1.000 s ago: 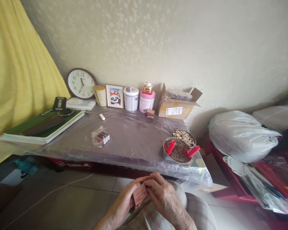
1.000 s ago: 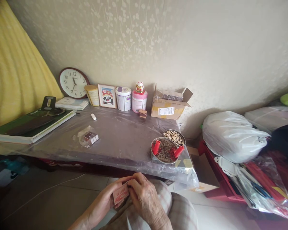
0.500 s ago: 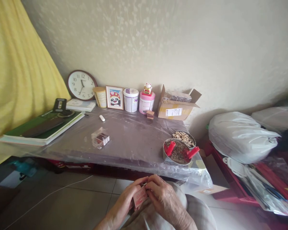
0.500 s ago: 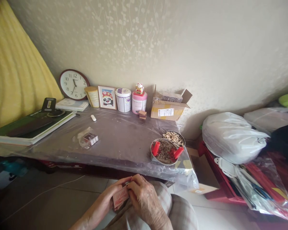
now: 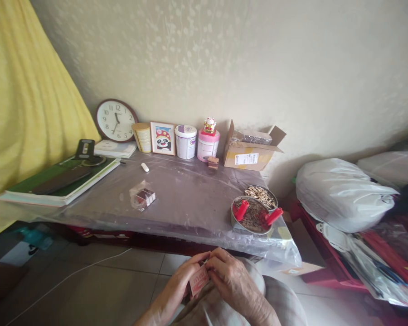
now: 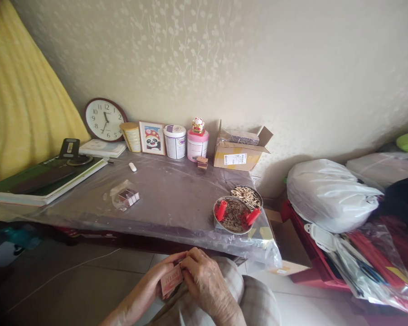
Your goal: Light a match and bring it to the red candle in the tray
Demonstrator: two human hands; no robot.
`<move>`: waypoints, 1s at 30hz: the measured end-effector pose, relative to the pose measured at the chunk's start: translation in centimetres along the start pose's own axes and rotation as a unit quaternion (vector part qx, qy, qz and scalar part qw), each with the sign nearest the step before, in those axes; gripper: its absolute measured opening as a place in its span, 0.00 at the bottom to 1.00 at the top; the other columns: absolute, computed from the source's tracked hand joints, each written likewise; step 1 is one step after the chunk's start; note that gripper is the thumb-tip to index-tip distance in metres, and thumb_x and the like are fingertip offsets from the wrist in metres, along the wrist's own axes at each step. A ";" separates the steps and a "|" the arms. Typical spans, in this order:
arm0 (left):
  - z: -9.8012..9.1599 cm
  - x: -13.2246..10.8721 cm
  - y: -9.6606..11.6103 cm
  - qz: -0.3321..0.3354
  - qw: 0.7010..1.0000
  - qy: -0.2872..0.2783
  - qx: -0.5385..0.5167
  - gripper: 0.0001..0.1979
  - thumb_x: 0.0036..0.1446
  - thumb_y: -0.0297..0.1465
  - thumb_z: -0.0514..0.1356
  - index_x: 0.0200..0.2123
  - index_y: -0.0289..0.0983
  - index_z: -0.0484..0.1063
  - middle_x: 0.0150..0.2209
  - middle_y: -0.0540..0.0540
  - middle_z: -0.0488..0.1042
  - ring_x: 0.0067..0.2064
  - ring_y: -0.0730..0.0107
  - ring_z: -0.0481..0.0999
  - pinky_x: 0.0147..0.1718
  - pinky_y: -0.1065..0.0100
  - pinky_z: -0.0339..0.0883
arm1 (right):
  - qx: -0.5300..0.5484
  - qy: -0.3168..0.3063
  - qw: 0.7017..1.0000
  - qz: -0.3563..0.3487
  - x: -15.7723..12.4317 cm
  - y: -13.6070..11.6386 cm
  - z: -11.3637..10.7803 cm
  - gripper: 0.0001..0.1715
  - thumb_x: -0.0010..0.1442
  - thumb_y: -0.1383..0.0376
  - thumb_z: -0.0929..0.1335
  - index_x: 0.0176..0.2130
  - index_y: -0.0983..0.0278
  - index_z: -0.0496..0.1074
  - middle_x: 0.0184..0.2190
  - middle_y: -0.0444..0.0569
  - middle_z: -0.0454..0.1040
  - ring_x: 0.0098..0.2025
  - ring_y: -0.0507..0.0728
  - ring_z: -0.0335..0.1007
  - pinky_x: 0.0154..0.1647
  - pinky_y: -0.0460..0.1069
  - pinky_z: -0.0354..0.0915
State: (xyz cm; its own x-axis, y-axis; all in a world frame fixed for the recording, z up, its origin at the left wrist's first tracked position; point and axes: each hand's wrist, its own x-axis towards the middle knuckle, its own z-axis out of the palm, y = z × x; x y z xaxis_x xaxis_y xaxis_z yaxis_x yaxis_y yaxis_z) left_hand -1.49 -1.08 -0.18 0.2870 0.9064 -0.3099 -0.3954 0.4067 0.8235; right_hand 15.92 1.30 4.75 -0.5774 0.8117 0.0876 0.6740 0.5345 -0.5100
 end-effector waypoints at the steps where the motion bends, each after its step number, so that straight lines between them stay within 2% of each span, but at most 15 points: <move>1: 0.0 0.0 0.0 -0.004 1.000 0.001 -0.005 0.19 0.59 0.33 0.53 0.51 0.39 0.74 0.56 0.43 0.75 0.58 0.53 0.68 0.56 0.54 0.59 | -0.002 0.000 1.000 0.001 0.0 0.0 0.0 0.10 0.60 0.75 0.64 0.35 0.61 0.70 0.39 0.46 0.72 0.39 0.53 0.71 0.41 0.46 0.67; 7: 0.0 0.0 -0.2 -0.001 1.000 0.001 0.002 0.18 0.58 0.34 0.53 0.49 0.39 0.75 0.51 0.42 0.78 0.54 0.52 0.71 0.54 0.54 0.60 | -0.038 0.009 0.999 0.008 0.2 0.0 0.1 0.10 0.57 0.76 0.65 0.33 0.61 0.68 0.35 0.44 0.71 0.35 0.52 0.71 0.34 0.45 0.64; 12: -0.1 0.0 -0.1 0.016 0.999 0.020 0.044 0.18 0.57 0.37 0.55 0.47 0.41 0.77 0.52 0.43 0.77 0.53 0.51 0.71 0.52 0.54 0.61 | -0.090 0.010 0.996 0.019 0.2 -0.2 0.3 0.07 0.58 0.74 0.66 0.32 0.62 0.68 0.34 0.44 0.71 0.34 0.53 0.70 0.32 0.46 0.63; 14: 0.0 0.0 0.0 0.015 0.999 0.024 0.046 0.18 0.57 0.37 0.55 0.47 0.41 0.77 0.51 0.43 0.78 0.50 0.52 0.72 0.48 0.56 0.63 | -0.091 0.011 0.996 0.021 0.1 -0.2 0.2 0.08 0.59 0.74 0.66 0.32 0.62 0.68 0.34 0.44 0.72 0.34 0.53 0.71 0.32 0.46 0.63; 16: 0.2 -0.1 0.2 0.008 0.999 0.027 0.037 0.18 0.58 0.37 0.55 0.48 0.40 0.77 0.47 0.42 0.79 0.43 0.56 0.74 0.40 0.59 0.65 | -0.076 0.016 0.997 0.028 -0.1 0.0 -0.1 0.09 0.59 0.75 0.65 0.32 0.61 0.68 0.33 0.43 0.72 0.33 0.53 0.70 0.32 0.46 0.63; 19: 0.5 -0.4 0.5 -0.007 1.000 0.022 -0.006 0.20 0.60 0.37 0.52 0.51 0.38 0.74 0.41 0.42 0.81 0.32 0.65 0.72 0.30 0.64 0.61 | -0.011 0.036 0.998 0.047 -0.5 0.8 -0.7 0.11 0.58 0.75 0.64 0.33 0.60 0.69 0.33 0.42 0.72 0.33 0.52 0.71 0.33 0.45 0.63; 23: 0.8 -0.4 0.9 0.002 0.997 0.003 -0.078 0.19 0.61 0.35 0.50 0.51 0.37 0.73 0.43 0.40 0.80 0.27 0.72 0.68 0.25 0.68 0.57 | 0.113 0.111 0.984 0.077 -1.0 2.5 -0.8 0.09 0.62 0.69 0.64 0.39 0.59 0.73 0.35 0.44 0.74 0.37 0.53 0.72 0.38 0.46 0.66; 27: 1.4 0.0 1.4 0.024 0.994 0.001 -0.110 0.18 0.60 0.34 0.49 0.45 0.35 0.74 0.37 0.40 0.80 0.21 0.76 0.64 0.21 0.69 0.51 | 0.235 0.183 0.945 0.132 -1.5 3.2 0.6 0.07 0.62 0.60 0.66 0.35 0.59 0.73 0.31 0.43 0.73 0.33 0.53 0.70 0.35 0.46 0.66; 30: 1.9 0.2 1.6 0.025 0.992 0.025 -0.125 0.15 0.58 0.34 0.51 0.41 0.35 0.75 0.31 0.43 0.78 0.19 0.78 0.60 0.19 0.69 0.48 | 0.327 0.209 0.906 0.166 -1.7 2.6 2.0 0.08 0.59 0.57 0.68 0.35 0.58 0.71 0.29 0.42 0.72 0.31 0.53 0.68 0.32 0.46 0.66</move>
State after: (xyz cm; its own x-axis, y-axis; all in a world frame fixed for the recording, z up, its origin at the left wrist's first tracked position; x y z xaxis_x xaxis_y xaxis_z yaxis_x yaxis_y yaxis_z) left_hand -0.44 -0.45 2.00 0.2208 0.9283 -0.2991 -0.6138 0.3706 0.6970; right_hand 17.73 0.89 1.56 -0.0752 0.9937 0.0832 0.2817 0.1013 -0.9542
